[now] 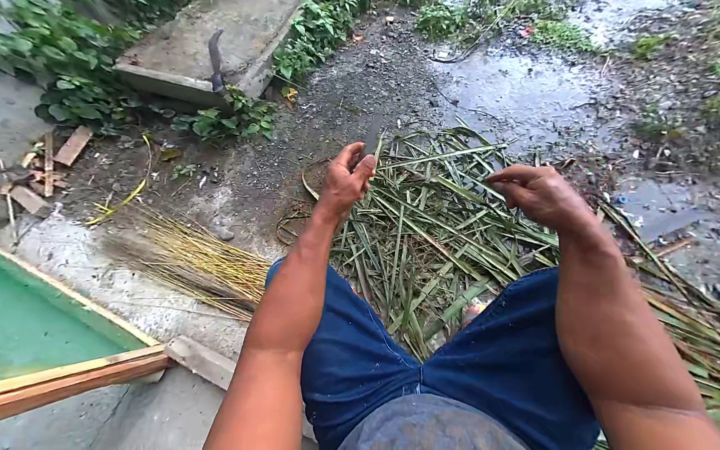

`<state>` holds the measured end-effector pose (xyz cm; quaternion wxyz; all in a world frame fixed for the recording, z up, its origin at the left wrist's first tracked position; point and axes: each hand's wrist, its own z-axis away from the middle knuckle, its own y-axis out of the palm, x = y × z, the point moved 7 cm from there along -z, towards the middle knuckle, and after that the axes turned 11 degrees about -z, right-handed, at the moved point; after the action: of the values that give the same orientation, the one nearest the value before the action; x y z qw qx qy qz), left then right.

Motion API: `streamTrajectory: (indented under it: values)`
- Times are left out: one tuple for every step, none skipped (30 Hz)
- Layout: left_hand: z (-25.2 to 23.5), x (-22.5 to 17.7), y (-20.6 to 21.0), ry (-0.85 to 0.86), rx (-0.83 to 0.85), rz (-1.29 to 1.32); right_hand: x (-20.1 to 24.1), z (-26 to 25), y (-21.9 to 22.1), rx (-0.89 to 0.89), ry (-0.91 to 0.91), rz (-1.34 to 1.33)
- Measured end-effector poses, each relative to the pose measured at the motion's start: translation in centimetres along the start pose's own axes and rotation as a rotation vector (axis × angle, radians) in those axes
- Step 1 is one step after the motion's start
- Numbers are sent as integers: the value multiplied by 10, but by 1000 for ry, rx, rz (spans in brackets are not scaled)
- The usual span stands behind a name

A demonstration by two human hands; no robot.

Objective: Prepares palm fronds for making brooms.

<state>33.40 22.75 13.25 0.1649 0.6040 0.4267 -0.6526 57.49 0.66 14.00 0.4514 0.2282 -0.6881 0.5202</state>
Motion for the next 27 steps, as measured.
streamTrajectory:
  values:
    - [-1, -1, 5, 22, 20, 20, 3, -1, 7, 24, -15, -18]
    - [-2, -2, 9, 32, 44, 35, 5, -3, 12, 50, -27, -28]
    - [-3, -2, 11, 31, 65, 57, 6, -4, 16, 74, -36, -32]
    - [-4, -1, 12, 30, 82, 89, 6, -5, 19, 87, -46, -29]
    - [-5, 1, 13, 26, 91, 123, 5, -6, 20, 96, -57, -31]
    - [-5, 2, 12, 21, 95, 151, 6, -7, 21, 101, -71, -27]
    - [-5, 2, 10, 16, 89, 169, 6, -7, 21, 100, -86, -26]
    - [-5, 2, 7, 19, 80, 175, 7, -8, 20, 94, -101, -30]
    - [-4, 2, 4, 27, 70, 168, 7, -8, 19, 86, -121, -35]
    - [-4, 1, 2, 38, 58, 156, 8, -9, 19, 75, -143, -38]
    - [-4, 1, 2, 51, 49, 145, 9, -9, 18, 69, -156, -39]
    - [-3, 0, 2, 63, 40, 137, 10, -8, 18, 69, -160, -42]
    - [-2, -1, 2, 73, 27, 137, 11, -8, 18, 73, -156, -45]
    - [-2, -3, 0, 84, 5, 147, 13, -8, 19, 79, -152, -51]
    - [-3, -3, -1, 95, -20, 166, 15, -8, 20, 86, -160, -57]
    - [-3, -4, -4, 102, -41, 186, 17, -8, 22, 91, -174, -64]
    - [-3, -5, -6, 109, -60, 203, 19, -8, 25, 97, -182, -76]
    - [-4, -6, -9, 118, -76, 213, 21, -8, 27, 110, -193, -82]
    - [-5, -5, -11, 127, -88, 221, 23, -8, 28, 119, -202, -85]
    - [-6, -4, -12, 128, -94, 227, 26, -8, 29, 125, -205, -92]
    - [-7, -4, -13, 125, -96, 229, 28, -7, 29, 129, -206, -98]
    - [-7, -3, -14, 124, -99, 229, 30, -6, 29, 137, -201, -103]
    - [-7, -4, -16, 126, -106, 229, 31, -6, 29, 143, -203, -104]
    - [-9, -3, -21, 133, -125, 230, 30, -5, 28, 150, -205, -109]
    - [-11, -2, -29, 145, -154, 228, 28, -4, 25, 155, -204, -116]
    - [-12, 0, -39, 153, -189, 236, 26, -3, 23, 156, -207, -123]
    - [-13, 1, -49, 156, -215, 248, 23, -2, 19, 154, -215, -130]
